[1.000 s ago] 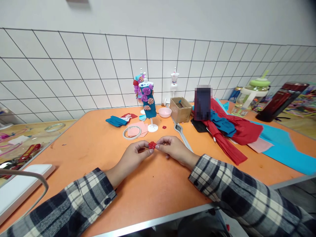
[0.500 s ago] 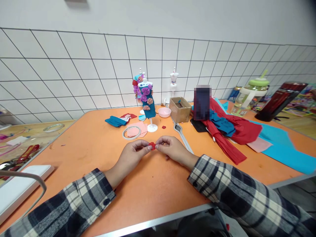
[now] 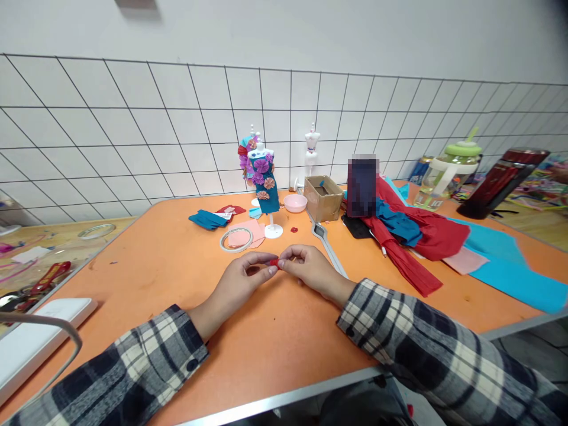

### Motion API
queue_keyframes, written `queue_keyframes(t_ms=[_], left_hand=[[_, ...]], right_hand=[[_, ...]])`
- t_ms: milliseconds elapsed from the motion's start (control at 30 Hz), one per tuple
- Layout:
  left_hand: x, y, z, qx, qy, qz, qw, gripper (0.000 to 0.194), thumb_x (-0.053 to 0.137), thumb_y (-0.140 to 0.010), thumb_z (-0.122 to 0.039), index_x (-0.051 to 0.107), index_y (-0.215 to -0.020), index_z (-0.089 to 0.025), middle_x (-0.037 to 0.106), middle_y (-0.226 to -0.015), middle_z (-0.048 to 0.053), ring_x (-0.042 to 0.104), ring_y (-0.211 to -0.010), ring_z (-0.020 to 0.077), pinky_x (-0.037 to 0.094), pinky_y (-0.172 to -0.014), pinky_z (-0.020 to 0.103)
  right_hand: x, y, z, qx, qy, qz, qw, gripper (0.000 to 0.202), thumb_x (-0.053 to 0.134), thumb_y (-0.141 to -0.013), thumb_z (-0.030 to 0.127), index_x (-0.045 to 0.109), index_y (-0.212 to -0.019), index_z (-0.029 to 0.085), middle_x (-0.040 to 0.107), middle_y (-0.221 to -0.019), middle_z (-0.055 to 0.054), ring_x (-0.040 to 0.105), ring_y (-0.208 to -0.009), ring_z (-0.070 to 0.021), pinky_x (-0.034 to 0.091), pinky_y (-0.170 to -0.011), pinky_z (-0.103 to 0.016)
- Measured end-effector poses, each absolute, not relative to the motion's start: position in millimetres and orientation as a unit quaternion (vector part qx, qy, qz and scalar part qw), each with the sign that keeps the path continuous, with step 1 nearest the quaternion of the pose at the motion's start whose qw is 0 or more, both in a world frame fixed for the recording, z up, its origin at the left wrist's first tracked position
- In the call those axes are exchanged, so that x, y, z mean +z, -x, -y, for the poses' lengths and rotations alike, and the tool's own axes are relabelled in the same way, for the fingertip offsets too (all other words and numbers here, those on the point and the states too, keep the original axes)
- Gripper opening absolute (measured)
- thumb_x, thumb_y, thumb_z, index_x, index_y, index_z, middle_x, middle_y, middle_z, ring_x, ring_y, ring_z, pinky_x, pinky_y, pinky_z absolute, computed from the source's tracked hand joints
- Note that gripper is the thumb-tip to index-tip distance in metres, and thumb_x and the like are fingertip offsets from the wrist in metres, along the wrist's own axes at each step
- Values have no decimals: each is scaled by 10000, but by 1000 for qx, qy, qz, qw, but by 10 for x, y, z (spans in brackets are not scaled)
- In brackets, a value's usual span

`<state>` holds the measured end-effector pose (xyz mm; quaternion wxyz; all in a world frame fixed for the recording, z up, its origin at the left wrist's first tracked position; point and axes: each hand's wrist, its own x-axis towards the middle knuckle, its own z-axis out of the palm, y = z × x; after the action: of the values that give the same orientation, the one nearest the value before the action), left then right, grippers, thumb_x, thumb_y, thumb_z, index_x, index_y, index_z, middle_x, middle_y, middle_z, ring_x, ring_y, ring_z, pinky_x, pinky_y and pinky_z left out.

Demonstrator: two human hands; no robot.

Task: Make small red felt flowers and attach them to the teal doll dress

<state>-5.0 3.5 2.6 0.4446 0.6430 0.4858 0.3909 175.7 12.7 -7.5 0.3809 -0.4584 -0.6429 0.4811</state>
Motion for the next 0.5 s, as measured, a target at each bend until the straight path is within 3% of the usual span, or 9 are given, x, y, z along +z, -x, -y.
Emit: queue_keyframes(t_ms=[100,167,267,500], left_hand=[[4,52,-47,396,-628,-493,454,227,742,-701,-407,735,-775,-192,723,-857,54,629,-855,237,453,-793,325],[-10,68,-56,410,-593,-496,483,230,744,-706,-406,732,-791,-192,724,-863,52,625,-865,236,448,-787,320],[-18,92,-66,437,-549,-495,512,237,749,-714,-389,734,-836,-185,728,-904,54,626,-889,231,446,-800,315],[-22,121,-95,477,-514,-497,510,223,774,-698,-371,735,-815,-185,726,-882,35,624,-865,199,432,-812,292]], right_hand=[[-39,-1798,-155,426,448,689,378,197,572,-845,348,646,-877,168,614,-757,2,472,-579,-95,374,-550,-215],[9,-1893,-214,325,475,732,364,207,538,-875,349,651,-909,179,655,-843,-21,532,-667,-118,386,-613,-232],[76,-2094,-321,137,581,762,251,189,566,-855,347,666,-872,188,678,-854,-46,574,-750,-163,356,-625,-261],[67,-2164,-290,68,594,800,42,251,556,-862,323,690,-1038,203,682,-1024,-97,642,-871,-219,416,-656,-281]])
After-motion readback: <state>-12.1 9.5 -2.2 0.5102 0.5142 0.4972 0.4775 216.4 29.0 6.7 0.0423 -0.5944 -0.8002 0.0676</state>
